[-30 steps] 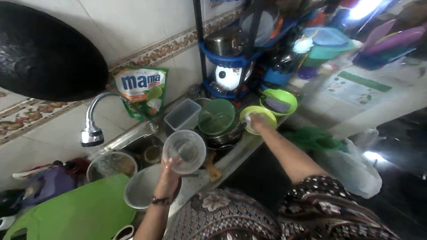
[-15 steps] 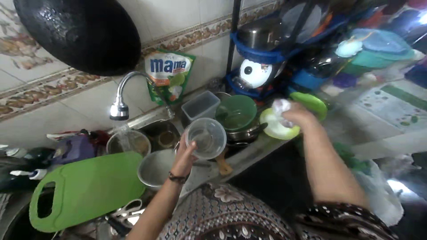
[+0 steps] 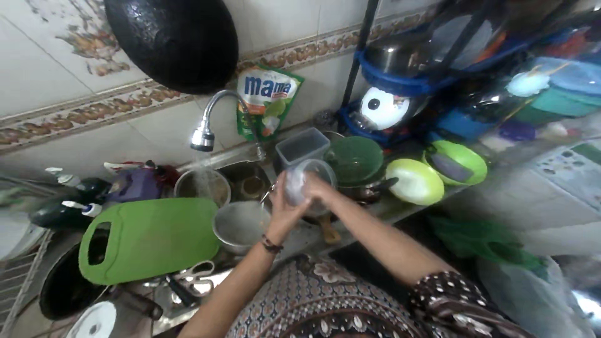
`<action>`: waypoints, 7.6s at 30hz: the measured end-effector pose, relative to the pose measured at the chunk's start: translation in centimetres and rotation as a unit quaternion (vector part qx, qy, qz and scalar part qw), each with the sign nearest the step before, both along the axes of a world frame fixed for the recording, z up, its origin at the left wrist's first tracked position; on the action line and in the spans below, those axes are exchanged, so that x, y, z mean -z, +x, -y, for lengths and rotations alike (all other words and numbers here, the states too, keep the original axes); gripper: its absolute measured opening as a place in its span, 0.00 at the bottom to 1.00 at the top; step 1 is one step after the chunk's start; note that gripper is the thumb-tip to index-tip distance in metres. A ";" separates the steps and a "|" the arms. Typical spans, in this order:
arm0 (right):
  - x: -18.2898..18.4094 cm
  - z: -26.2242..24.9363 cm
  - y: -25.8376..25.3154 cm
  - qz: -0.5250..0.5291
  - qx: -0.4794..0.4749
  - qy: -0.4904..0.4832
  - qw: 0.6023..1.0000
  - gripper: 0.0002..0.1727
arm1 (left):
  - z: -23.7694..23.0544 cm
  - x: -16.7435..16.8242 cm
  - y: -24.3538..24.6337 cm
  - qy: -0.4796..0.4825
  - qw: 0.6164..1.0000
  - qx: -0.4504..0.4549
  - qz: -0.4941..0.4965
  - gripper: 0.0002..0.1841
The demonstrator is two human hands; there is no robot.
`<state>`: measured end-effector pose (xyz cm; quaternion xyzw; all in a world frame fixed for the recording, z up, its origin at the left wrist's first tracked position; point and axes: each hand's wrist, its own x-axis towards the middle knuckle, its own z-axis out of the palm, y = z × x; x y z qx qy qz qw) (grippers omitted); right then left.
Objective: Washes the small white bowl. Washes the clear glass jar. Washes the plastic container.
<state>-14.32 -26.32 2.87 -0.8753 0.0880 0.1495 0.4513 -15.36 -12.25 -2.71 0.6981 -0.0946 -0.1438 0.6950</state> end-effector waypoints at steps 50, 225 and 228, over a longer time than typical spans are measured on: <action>0.6 -4.1 -2.7 0.068 0.124 0.150 0.979 0.20 | -3.9 1.6 1.3 -0.351 0.921 0.070 -0.156 0.44; -0.3 0.5 -2.1 -0.094 -0.069 0.061 0.991 0.19 | -2.9 2.9 2.3 -0.209 0.973 -0.006 -0.101 0.45; -0.6 -0.1 -2.6 -0.069 0.050 0.325 0.942 0.10 | -3.4 3.5 2.9 -0.212 0.975 -0.001 -0.067 0.56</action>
